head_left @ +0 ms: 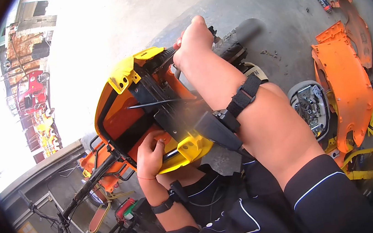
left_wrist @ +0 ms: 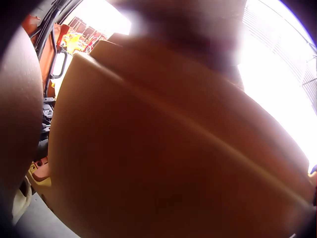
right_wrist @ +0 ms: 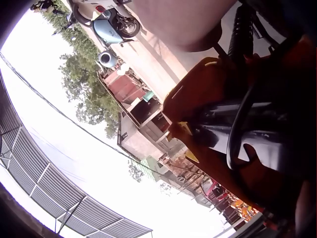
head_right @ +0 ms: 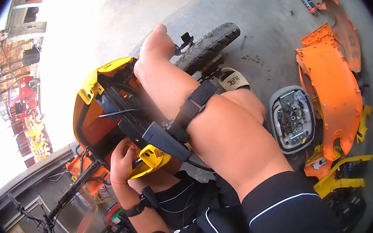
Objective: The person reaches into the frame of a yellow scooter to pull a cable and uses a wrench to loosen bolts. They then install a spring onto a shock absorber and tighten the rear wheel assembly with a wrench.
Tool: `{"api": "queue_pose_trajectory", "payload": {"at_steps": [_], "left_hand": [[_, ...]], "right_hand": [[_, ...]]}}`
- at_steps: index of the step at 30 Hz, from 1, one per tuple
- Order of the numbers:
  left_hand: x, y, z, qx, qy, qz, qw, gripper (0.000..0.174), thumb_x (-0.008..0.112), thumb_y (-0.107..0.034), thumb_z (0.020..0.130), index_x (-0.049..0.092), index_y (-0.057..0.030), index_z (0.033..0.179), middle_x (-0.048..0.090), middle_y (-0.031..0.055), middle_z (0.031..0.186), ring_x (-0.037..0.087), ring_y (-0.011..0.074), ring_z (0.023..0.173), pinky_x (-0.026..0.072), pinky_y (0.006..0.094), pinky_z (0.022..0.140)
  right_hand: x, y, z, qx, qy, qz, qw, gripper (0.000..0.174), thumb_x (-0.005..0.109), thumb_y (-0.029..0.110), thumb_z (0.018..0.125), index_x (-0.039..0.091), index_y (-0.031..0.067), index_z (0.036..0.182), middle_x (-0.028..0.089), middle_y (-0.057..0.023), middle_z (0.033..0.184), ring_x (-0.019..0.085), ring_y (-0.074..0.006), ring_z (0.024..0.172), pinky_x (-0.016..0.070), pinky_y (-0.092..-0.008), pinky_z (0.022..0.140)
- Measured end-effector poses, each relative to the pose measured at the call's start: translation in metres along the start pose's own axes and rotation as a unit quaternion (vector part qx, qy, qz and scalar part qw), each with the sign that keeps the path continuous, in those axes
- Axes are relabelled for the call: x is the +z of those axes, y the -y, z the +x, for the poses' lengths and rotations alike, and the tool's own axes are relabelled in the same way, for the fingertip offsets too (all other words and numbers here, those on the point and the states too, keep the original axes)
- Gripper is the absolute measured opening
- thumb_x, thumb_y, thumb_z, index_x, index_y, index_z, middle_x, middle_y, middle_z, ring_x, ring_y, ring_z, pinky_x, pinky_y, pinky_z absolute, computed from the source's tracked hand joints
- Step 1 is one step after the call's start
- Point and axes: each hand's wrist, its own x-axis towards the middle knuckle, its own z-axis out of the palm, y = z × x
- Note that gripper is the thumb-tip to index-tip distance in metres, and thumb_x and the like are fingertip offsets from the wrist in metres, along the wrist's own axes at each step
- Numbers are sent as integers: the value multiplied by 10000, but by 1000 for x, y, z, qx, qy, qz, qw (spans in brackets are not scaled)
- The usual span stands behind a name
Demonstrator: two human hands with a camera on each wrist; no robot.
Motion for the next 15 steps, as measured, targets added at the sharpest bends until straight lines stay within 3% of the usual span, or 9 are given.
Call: {"api": "queue_pose_trajectory", "payload": {"at_steps": [5,15], "left_hand": [[4,11,1,52,-45,19,997,250,584,-131,923,691,7,1102,733,160,841,675,191,721,517,311,713],[7,6,-8,29,-95,121,988,263,561,-228,835,731,-64,950,703,156,776,696,322,755,541,399,740]], "right_hand": [[-3,0,-4,-17,-15,12,1000,306,480,314,950,383,110,745,399,-25,635,383,-172,539,394,-361,608],[-7,-1,-12,-31,-29,-3,999,310,491,335,944,392,108,758,435,-31,700,409,-174,604,396,-366,610]]}}
